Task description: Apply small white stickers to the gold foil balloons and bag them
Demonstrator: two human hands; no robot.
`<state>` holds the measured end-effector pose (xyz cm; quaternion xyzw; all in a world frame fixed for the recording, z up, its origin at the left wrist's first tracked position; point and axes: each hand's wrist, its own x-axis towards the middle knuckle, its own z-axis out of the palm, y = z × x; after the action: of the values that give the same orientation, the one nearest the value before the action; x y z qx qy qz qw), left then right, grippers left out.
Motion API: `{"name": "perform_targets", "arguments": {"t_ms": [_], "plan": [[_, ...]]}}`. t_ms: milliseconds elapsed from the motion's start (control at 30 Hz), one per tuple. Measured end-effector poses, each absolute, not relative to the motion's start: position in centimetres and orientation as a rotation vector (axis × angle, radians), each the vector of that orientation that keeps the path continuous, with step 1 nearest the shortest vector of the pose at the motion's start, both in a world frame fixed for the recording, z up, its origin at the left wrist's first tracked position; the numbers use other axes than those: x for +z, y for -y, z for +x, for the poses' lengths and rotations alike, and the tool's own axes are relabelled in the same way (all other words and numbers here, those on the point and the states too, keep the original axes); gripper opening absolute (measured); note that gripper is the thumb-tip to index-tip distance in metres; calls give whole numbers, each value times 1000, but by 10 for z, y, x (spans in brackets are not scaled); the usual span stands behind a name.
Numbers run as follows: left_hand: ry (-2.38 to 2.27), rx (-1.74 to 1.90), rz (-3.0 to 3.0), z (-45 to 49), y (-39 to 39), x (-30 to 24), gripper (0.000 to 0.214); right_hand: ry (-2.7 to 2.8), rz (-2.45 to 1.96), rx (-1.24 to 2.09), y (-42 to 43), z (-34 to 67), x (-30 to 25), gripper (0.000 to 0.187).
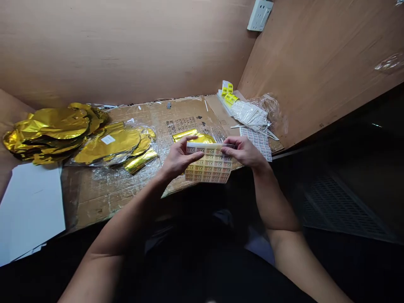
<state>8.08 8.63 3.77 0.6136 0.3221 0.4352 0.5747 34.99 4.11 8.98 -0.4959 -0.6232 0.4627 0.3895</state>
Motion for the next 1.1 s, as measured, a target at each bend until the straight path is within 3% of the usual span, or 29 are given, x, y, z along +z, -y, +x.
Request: {"name": "perform_targets", "arguments": {"t_ms": [67, 133, 433, 633, 767, 1100], "plan": [[-799, 1021, 1327, 83, -79, 39, 52, 1511, -1223, 1169, -35, 334, 76, 38], [-867, 1064, 1293, 77, -70, 37, 43, 1435, -1201, 1135, -28, 323, 61, 37], [-1029, 1042, 1272, 34, -35, 18, 36, 1486, -1229, 1212, 2, 296, 30, 27], [-1088, 1005, 1220, 18, -25, 11, 33, 1841, -1188, 813, 3, 290, 29, 13], [-1102, 1005, 1178, 13, -19, 7, 36, 2000, -1146, 666, 5, 287, 24, 14], [-1131, 1011, 1246, 7, -5, 4, 34, 1658, -1256, 1161, 6, 280, 21, 18]]}}
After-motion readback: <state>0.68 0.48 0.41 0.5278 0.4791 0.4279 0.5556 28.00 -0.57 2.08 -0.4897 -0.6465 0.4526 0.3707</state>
